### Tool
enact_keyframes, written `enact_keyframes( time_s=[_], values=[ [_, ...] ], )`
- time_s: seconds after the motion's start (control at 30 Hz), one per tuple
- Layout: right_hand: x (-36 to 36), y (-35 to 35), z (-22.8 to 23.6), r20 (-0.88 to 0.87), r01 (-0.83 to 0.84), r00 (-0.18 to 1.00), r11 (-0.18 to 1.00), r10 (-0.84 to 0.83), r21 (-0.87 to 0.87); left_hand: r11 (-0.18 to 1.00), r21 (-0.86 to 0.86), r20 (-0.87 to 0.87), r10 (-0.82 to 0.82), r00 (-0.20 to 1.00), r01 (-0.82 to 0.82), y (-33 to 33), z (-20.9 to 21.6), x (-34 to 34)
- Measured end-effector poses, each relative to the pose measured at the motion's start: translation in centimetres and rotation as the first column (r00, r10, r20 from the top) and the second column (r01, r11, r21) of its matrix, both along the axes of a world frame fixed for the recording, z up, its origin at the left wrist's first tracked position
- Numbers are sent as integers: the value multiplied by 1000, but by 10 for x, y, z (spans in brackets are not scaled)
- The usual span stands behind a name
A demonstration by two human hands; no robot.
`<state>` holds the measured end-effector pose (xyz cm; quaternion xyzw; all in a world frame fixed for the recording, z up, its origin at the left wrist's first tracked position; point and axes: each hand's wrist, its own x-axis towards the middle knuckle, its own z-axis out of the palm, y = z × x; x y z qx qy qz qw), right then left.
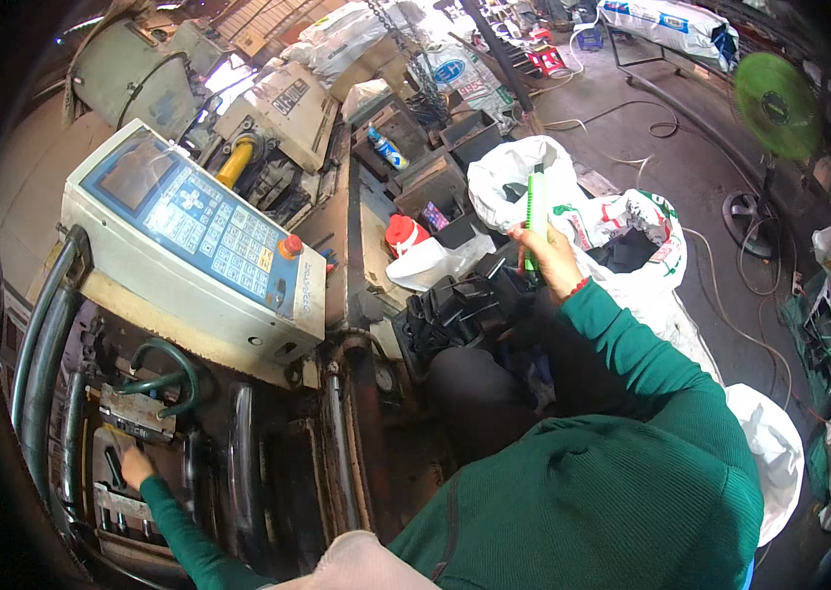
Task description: The person uses a green-handled tool to scrape and clean the surfaces of small black rectangular objects. They repeatedly pick up the objects, scrape them, and place them back into a container.
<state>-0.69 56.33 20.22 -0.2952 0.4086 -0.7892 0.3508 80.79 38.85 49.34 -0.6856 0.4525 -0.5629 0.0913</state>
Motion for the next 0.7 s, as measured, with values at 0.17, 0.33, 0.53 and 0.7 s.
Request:
enact_keyframes(
  time_s=[0.17,0.33,0.53,0.7],
  values=[
    [10,20,9,-1,-94,996,996,94,-5,963,-223,-404,52,913,-153,21,54,-46],
    [23,42,3,-21,-397,917,909,398,-129,943,-291,-591,-307,746,158,126,114,-165],
    [51,65,7,78,-557,779,744,622,-370,481,-667,-721,-610,-329,569,222,-16,-415],
    [34,96,-5,-67,-595,793,746,606,-298,342,-354,-855,258,-449,870,231,-167,-520]
  ],
)
